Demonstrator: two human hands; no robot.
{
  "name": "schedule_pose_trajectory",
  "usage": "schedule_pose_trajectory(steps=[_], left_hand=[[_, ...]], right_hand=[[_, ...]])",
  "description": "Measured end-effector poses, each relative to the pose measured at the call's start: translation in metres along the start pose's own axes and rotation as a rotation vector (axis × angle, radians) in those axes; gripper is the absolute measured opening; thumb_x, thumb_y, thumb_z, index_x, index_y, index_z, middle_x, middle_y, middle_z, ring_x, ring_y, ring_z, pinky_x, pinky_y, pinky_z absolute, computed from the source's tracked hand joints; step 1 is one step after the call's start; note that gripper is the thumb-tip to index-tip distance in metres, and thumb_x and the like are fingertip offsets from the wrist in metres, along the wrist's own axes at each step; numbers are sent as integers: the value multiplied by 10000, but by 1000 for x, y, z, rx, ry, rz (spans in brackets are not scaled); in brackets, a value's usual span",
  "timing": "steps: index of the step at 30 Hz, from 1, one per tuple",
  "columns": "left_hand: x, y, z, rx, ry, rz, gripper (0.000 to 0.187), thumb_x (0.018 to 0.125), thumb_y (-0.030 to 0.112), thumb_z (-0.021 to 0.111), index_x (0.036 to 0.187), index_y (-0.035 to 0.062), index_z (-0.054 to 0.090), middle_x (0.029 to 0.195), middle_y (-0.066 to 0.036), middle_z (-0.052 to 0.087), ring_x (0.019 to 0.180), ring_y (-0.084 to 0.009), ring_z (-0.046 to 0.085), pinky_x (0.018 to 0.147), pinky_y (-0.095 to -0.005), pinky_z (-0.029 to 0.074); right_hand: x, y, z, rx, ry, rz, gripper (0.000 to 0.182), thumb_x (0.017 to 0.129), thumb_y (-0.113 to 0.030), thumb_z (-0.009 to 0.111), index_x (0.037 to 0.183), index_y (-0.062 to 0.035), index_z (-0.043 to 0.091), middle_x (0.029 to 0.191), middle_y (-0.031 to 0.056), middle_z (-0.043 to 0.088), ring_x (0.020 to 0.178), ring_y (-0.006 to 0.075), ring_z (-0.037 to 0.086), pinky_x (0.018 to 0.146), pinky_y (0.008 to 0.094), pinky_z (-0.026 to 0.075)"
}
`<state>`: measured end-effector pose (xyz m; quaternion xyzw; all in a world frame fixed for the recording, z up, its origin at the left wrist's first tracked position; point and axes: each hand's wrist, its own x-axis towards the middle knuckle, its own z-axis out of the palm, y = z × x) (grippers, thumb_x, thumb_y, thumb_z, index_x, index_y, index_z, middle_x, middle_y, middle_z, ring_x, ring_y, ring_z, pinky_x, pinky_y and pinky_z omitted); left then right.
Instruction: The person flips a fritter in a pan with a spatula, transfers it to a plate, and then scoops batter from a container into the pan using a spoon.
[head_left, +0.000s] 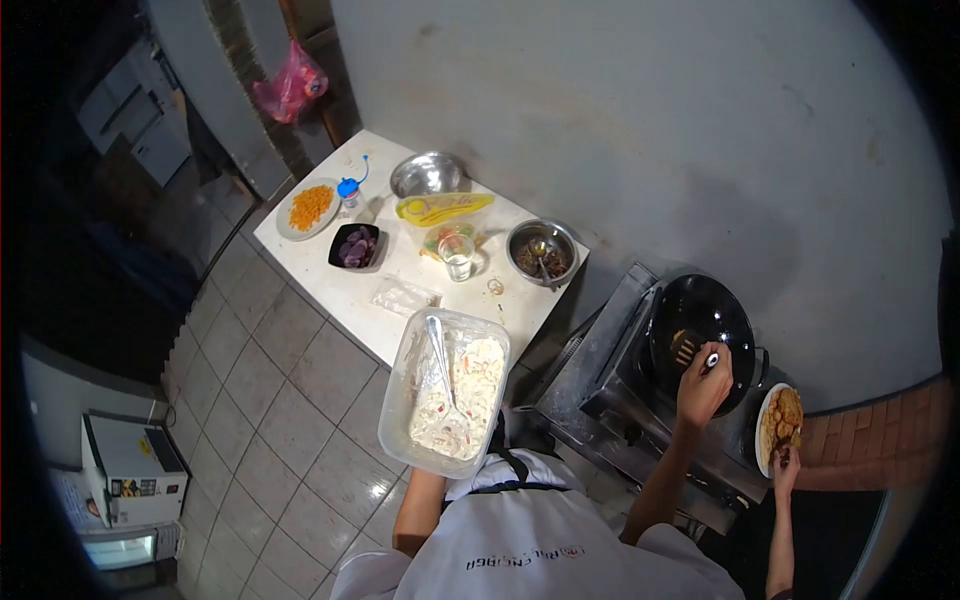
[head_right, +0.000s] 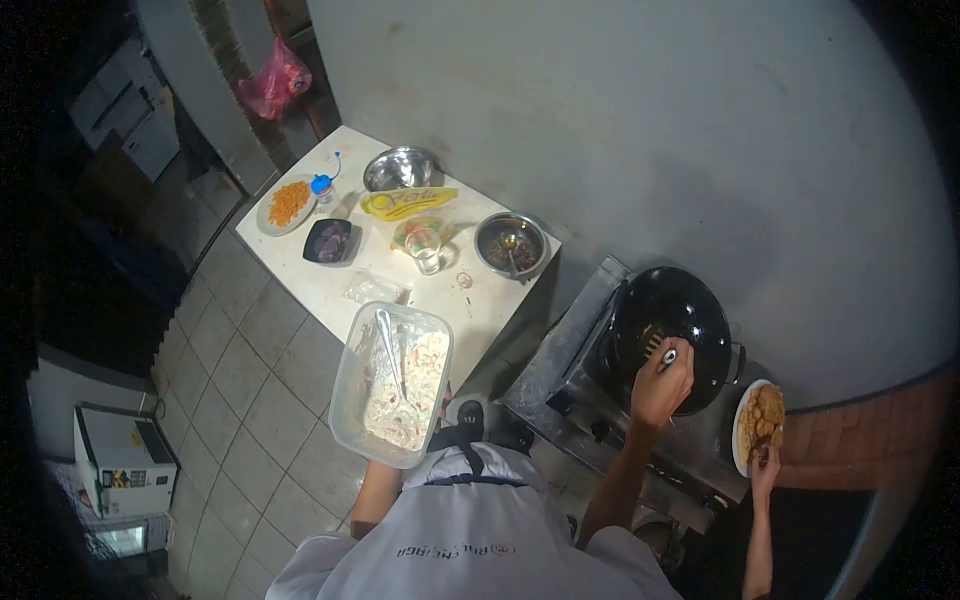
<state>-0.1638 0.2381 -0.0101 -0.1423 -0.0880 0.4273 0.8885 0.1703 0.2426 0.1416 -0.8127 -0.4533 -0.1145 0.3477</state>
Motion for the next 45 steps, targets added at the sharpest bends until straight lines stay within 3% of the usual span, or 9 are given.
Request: schedule_pose_trajectory(steps=[9,18,20,31,40,45], left_hand=[[-33,-2,1,-41,-93,52,1009,742,782,505,1495,165,240,1260,-389,382,1020,-578,515,759,-670,500],[-49,2,-30,-85,151,319,1043,735,779,517,1493,123,231,1274,-394,370,1052,-578,505,778,-683,489],[-46,3,-19,91,-160,74,1046,733,781,519,1494,124,228,1283,-393,365,1059,-579,501,787,-679,489],[-26,-1,-2,-42,-60,-36,1047,728,800,507,1494,140,235,1307,-384,348,1065,-576,496,794,-667,490],[17,-3,5,9,19,-169,1009,750,782,500,1489,143,250,1281,-410,362,996,-581,536,760,-641,516],[56,-12,0,27,56,-336,985,768,767,492,1487,138,254,1281,-421,357,1002,-590,533,759,-637,520]], right_hand=[[-9,-13,9,-3,5,-50,151,925,-109,529,927,33,580,884,195,595,826,411,590,695,463,440],[-13,-9,8,35,6,-89,142,921,-97,529,910,34,584,869,192,595,821,403,592,704,459,436],[-15,-8,7,25,-1,-81,136,921,-93,529,909,31,585,870,189,596,821,396,596,702,452,439],[-18,-1,-2,56,-32,8,104,924,-62,529,902,21,587,879,177,604,778,366,606,664,405,450],[-21,7,-23,150,-48,102,105,937,-51,549,960,33,608,912,114,609,745,202,586,641,289,455],[-34,31,-30,138,-20,79,95,907,9,556,977,47,609,986,163,643,882,268,649,724,309,496]])
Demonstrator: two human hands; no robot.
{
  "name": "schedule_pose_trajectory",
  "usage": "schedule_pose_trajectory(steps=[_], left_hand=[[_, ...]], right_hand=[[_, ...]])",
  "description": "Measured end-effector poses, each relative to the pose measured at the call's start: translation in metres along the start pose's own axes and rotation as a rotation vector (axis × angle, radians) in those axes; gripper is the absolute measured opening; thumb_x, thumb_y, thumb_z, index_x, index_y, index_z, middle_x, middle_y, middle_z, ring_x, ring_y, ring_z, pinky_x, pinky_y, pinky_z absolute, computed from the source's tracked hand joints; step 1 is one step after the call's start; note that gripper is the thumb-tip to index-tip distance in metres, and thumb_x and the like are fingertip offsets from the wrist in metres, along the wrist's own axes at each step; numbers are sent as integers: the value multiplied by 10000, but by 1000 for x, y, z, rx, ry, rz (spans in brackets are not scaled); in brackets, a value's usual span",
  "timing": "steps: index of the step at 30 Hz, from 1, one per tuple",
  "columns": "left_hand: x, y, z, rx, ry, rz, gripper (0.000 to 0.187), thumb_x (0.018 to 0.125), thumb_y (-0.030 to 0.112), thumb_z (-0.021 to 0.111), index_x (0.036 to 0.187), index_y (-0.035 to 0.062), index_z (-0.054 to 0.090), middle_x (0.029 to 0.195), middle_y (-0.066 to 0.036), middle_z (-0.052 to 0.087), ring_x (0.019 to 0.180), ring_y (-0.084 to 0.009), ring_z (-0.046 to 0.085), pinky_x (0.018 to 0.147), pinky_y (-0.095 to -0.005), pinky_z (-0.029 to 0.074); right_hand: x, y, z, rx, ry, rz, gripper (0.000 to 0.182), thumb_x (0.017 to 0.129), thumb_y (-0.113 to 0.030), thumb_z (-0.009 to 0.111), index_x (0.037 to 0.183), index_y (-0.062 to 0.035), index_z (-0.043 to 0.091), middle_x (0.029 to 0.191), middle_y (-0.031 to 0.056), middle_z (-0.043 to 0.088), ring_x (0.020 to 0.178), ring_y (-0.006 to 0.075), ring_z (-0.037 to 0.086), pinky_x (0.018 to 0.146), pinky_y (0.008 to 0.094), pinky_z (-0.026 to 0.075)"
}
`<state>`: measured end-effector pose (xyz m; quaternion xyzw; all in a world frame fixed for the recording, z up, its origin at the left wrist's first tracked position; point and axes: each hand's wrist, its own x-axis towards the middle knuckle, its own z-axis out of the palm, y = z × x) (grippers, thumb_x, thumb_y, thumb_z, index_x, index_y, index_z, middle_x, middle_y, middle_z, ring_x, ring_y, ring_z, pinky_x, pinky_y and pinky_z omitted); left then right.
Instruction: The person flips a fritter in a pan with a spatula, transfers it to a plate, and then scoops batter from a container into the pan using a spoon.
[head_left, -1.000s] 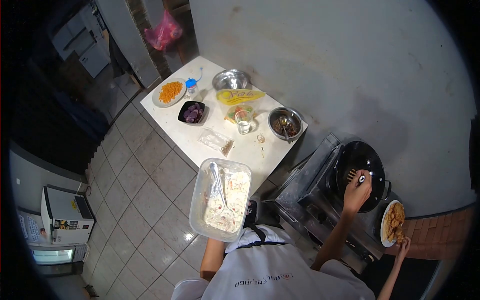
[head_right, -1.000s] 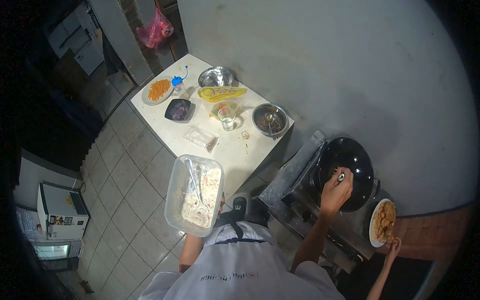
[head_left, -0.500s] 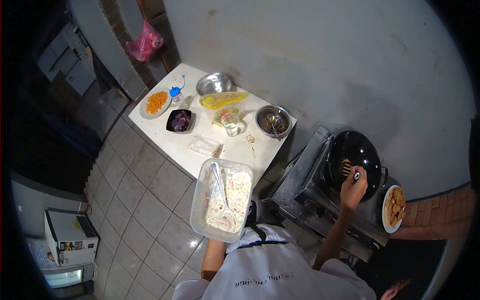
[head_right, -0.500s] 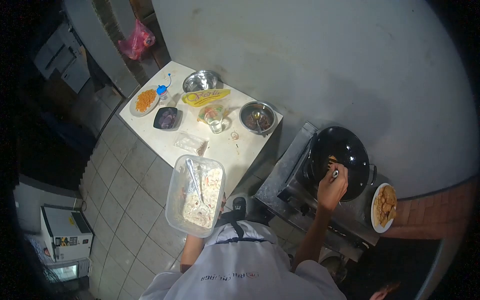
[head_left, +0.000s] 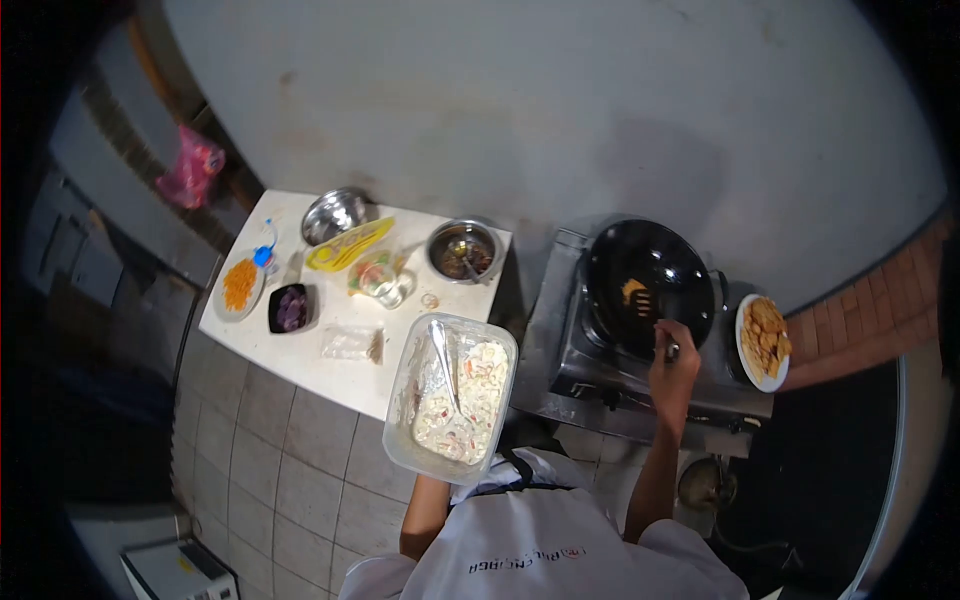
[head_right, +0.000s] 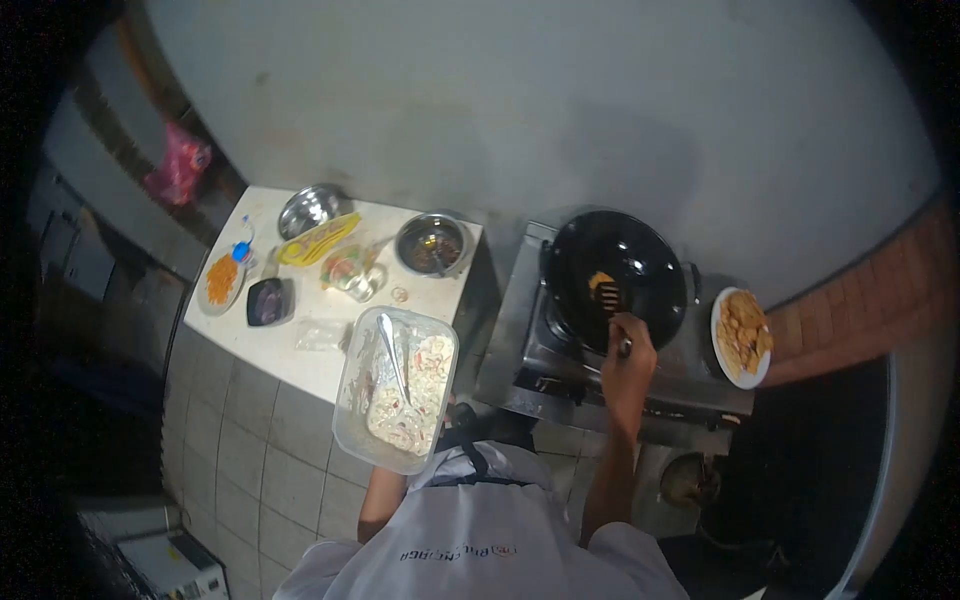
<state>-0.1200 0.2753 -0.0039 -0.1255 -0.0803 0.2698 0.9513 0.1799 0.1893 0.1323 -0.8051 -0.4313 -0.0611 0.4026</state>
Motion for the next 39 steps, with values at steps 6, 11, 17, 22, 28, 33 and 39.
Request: schedule_pose_trajectory(steps=[6,11,17,22,28,33,39], left_hand=[[40,-14,-8,-20,47,-184,978,775,764,482,1484,129,256,1280,-427,357,1002,-594,532,755,-637,522],[57,-30,-14,-33,101,-273,973,781,761,474,1481,121,258,1279,-432,356,1002,-597,531,752,-637,524],[68,-37,-17,-23,123,-284,967,788,757,463,1478,112,259,1278,-438,356,1002,-600,531,749,-636,526],[80,-54,-18,-2,131,-254,962,794,754,455,1476,104,261,1277,-442,356,1002,-603,530,746,-636,528],[82,-71,-17,15,141,-206,956,801,751,444,1473,95,263,1276,-448,355,1002,-607,529,742,-636,531],[90,-84,-12,37,146,-131,952,807,748,436,1470,87,264,1275,-453,355,1003,-610,528,739,-636,532],[86,-104,-13,52,153,-66,947,814,745,425,1467,78,266,1274,-459,354,1003,-614,528,736,-635,535]], right_hand=[[-17,11,-13,114,-12,0,176,851,85,580,1014,38,626,1144,186,645,1047,318,646,854,357,524],[-19,25,-31,140,-43,81,173,852,55,611,1012,13,663,1166,180,644,1090,299,632,865,348,521],[-10,42,-44,187,-135,131,259,805,140,582,1017,21,672,1147,176,648,1044,270,648,863,331,517],[0,67,-56,255,-160,113,256,815,104,608,1030,-14,681,1142,177,650,1045,284,648,828,330,518],[11,92,-80,330,-154,84,267,803,120,608,1022,-13,682,1121,179,659,1061,281,643,839,334,517],[29,102,-88,313,-201,16,240,818,95,613,1016,-17,686,1123,169,660,1079,274,633,856,342,519],[33,106,-86,278,-261,-44,216,840,50,623,1036,-21,677,1148,160,649,1022,266,654,843,345,531]])
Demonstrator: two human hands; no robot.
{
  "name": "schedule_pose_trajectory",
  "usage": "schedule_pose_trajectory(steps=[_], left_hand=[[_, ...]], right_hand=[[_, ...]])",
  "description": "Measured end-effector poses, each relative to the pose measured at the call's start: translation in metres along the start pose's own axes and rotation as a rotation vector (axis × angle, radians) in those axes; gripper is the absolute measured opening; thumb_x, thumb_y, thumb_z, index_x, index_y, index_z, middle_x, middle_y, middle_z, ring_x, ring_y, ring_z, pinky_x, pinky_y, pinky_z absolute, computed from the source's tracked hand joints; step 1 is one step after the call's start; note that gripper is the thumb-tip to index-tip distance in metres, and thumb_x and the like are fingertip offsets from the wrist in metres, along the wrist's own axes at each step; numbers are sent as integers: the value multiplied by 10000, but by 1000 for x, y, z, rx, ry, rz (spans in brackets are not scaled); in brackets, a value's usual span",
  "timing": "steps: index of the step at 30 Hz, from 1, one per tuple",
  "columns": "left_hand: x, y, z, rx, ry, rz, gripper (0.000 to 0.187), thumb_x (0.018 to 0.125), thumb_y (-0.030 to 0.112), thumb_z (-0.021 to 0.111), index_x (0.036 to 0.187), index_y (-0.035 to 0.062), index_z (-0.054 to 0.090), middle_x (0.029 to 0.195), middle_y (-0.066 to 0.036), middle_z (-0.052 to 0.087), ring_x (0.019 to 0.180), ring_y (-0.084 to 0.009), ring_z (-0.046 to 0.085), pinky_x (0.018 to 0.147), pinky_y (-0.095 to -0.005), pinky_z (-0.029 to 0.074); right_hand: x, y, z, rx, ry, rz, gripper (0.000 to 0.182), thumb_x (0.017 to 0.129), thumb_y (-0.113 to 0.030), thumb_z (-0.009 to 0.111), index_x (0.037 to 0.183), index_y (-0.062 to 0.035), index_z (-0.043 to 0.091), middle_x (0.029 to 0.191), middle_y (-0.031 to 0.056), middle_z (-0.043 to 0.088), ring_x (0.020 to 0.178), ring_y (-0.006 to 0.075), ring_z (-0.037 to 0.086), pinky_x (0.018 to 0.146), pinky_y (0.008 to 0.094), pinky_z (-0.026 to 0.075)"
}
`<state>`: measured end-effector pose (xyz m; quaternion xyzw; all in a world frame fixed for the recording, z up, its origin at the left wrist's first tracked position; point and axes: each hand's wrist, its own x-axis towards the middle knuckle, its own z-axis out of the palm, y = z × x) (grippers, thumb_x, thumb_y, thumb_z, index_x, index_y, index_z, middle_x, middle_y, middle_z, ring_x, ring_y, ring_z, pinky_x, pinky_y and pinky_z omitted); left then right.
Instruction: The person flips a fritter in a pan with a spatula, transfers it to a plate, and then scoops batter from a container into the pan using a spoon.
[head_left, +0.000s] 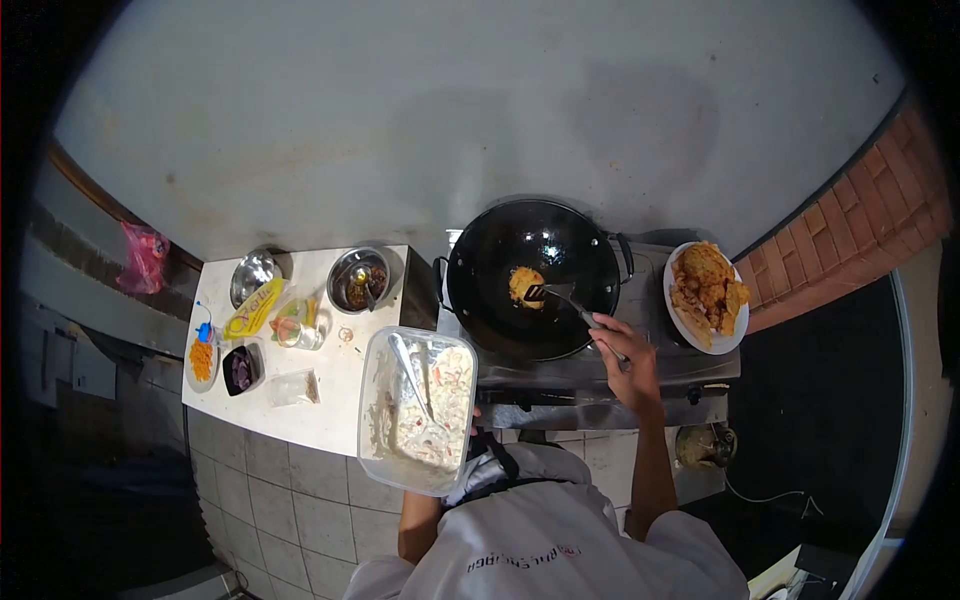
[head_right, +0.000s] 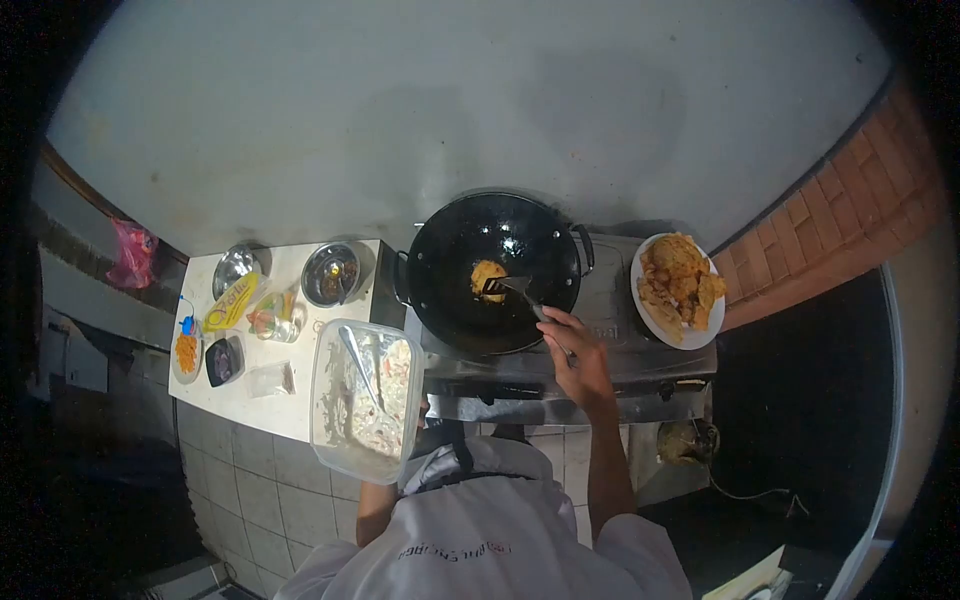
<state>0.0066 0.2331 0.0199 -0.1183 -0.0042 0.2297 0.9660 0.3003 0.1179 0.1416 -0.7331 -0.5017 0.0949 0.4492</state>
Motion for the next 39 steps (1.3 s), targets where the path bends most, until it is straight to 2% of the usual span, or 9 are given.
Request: schedule_pose_trajectory(steps=[11,16,19,23,27,33,34,35,39], left_hand=[[-15,-41,-25,46,-34,126,938,827,738,407,1462,61,269,1272,-470,354,1003,-621,526,729,-635,539],[-33,-55,-64,15,-34,72,959,812,753,415,1464,64,272,1296,-467,341,1013,-621,522,733,-629,540],[-35,-87,-52,-16,24,359,976,808,766,410,1475,74,249,1315,-438,354,1053,-606,512,752,-668,515],[-33,-79,-66,42,-119,168,949,818,750,423,1478,89,253,1329,-431,342,1051,-619,503,777,-683,499],[-31,-87,-55,-96,-136,56,941,813,740,451,1481,110,246,1343,-450,298,1030,-653,490,761,-695,495],[-16,-103,-47,-23,-74,232,936,812,733,468,1484,118,251,1428,-342,300,1088,-667,430,784,-754,439],[-22,-104,-45,92,18,186,898,801,772,439,1464,175,330,1259,-414,392,1028,-549,524,740,-575,535],[-22,-105,-43,94,19,184,898,801,772,439,1464,175,330,1259,-414,392,1028,-549,524,740,-575,535],[-15,-111,-30,4,-68,218,925,813,741,459,1479,128,270,1416,-322,315,1104,-638,429,794,-716,454]], right_hand=[[40,23,6,-14,279,66,87,838,-4,635,909,44,649,810,141,633,703,219,677,553,304,501],[66,30,16,-142,376,-120,67,791,18,618,815,80,609,732,205,558,630,378,585,550,407,456],[77,42,20,-257,376,-200,69,787,15,611,801,82,605,742,223,568,661,393,586,582,427,461],[83,58,30,-147,339,-86,83,773,9,610,738,83,595,696,227,569,695,411,578,629,458,456],[89,72,40,-71,382,-101,156,813,-24,603,725,101,567,637,174,534,449,274,579,404,353,459],[96,47,51,-44,389,-174,115,806,-12,605,732,74,593,646,154,559,452,267,588,437,355,447],[97,40,51,-15,382,-139,104,788,-16,618,728,67,597,674,171,570,548,319,591,507,390,451],[97,34,52,12,374,-103,95,769,-19,632,725,59,602,701,188,581,644,371,594,577,425,455],[103,24,59,13,429,-235,84,785,5,622,735,67,594,655,148,549,499,273,576,473,365,425]])
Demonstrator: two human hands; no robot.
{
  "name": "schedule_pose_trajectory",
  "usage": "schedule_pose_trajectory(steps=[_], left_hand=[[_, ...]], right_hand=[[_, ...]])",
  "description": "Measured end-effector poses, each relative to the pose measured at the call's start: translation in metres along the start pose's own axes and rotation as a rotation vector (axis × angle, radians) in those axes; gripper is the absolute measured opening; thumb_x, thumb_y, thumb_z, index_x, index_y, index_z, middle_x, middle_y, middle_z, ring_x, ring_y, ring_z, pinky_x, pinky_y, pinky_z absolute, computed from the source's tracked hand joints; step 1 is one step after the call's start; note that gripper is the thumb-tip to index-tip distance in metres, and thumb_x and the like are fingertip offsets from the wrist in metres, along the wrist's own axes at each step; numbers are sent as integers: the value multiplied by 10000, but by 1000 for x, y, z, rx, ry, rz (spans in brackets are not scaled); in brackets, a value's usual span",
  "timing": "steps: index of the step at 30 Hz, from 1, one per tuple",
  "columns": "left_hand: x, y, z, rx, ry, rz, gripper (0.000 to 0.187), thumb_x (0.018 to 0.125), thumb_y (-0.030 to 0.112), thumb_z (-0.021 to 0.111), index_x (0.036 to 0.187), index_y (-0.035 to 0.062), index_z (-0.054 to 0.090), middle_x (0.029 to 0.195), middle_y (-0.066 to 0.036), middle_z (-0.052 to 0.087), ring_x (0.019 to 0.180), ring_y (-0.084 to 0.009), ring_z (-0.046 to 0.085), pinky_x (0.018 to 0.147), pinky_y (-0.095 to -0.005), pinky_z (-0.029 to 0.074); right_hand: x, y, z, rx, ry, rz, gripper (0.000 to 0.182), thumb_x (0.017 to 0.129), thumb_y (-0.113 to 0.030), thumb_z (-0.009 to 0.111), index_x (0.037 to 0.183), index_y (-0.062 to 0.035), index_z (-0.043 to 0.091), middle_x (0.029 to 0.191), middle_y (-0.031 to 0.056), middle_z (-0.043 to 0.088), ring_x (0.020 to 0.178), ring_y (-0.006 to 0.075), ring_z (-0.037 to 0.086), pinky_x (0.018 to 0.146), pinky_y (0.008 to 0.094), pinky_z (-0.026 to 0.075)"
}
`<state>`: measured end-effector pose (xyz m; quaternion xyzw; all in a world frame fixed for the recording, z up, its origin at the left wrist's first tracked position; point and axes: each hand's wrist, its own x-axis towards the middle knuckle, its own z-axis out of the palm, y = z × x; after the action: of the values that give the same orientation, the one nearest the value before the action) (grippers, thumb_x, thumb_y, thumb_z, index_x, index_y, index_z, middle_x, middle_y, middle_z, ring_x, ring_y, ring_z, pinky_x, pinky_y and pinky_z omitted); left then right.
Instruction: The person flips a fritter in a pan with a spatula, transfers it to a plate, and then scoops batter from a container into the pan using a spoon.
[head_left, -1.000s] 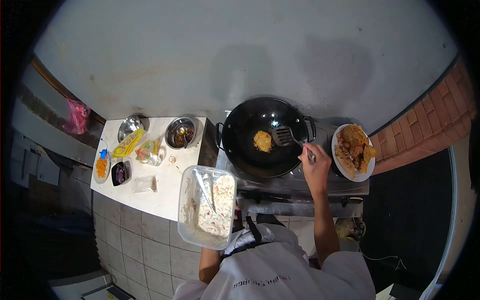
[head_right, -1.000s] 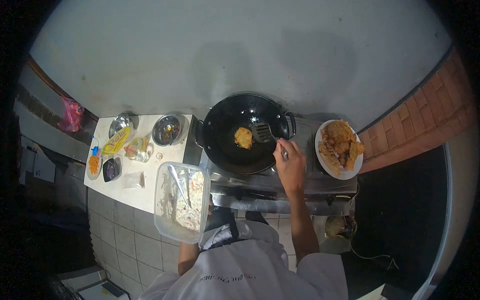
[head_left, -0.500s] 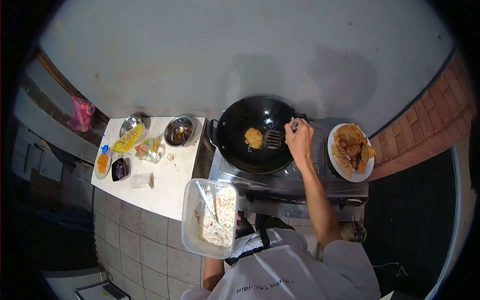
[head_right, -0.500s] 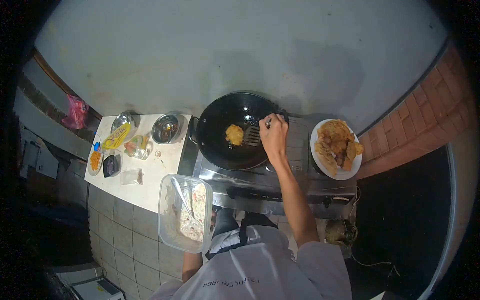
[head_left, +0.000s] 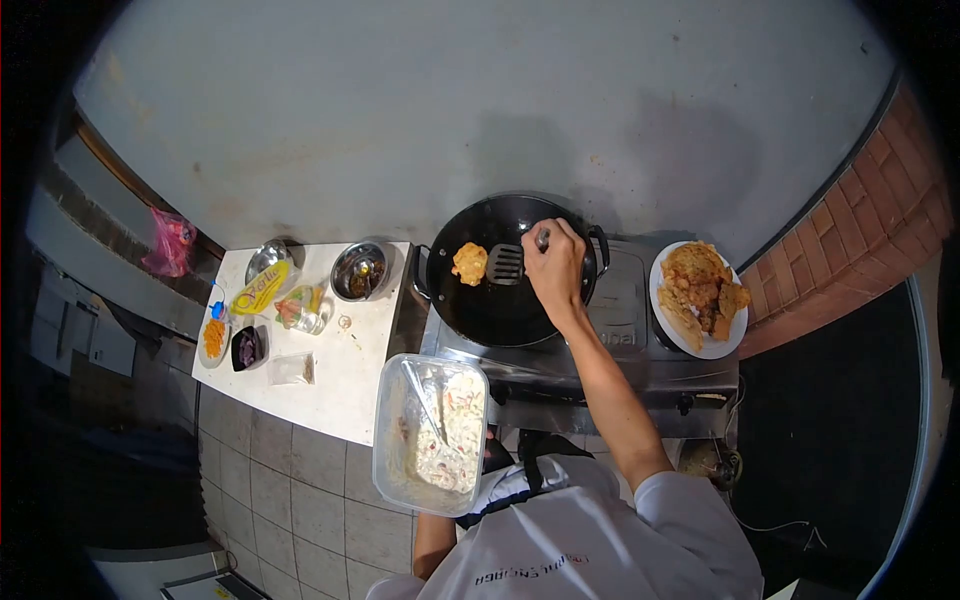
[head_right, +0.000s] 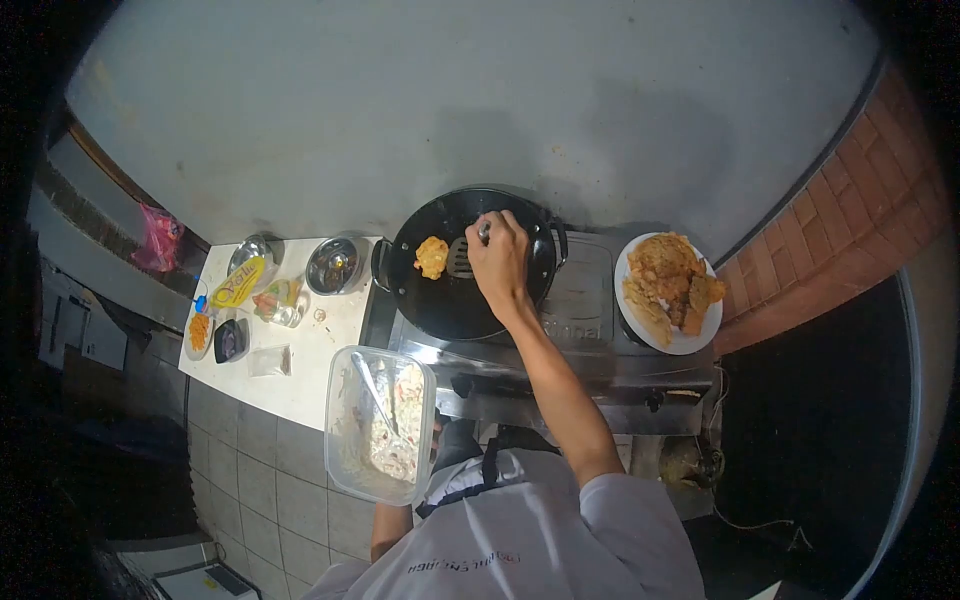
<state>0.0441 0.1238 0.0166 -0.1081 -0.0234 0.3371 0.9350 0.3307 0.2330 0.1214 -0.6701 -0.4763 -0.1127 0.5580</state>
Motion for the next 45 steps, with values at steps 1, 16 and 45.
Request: schedule_pose_trajectory(steps=[1,16,45], left_hand=[[1,0,2,-24,-18,11,932,816,734,464,1482,116,255,1455,-299,296,1124,-661,406,807,-752,434],[1,8,-11,105,65,-89,939,786,769,482,1459,134,321,1236,-381,417,990,-499,546,776,-533,530],[-11,1,1,41,16,-138,950,789,779,453,1461,124,306,1218,-426,414,924,-526,557,678,-527,546]], right_hand=[[2,-5,0,0,15,-3,74,776,13,624,738,68,593,665,157,550,537,293,567,507,371,427],[5,-42,-11,34,-10,-26,80,765,14,662,772,47,589,725,157,554,608,342,579,549,386,459],[-18,25,-35,-138,-64,121,96,789,-14,618,762,77,604,742,212,576,653,393,576,612,448,454]])
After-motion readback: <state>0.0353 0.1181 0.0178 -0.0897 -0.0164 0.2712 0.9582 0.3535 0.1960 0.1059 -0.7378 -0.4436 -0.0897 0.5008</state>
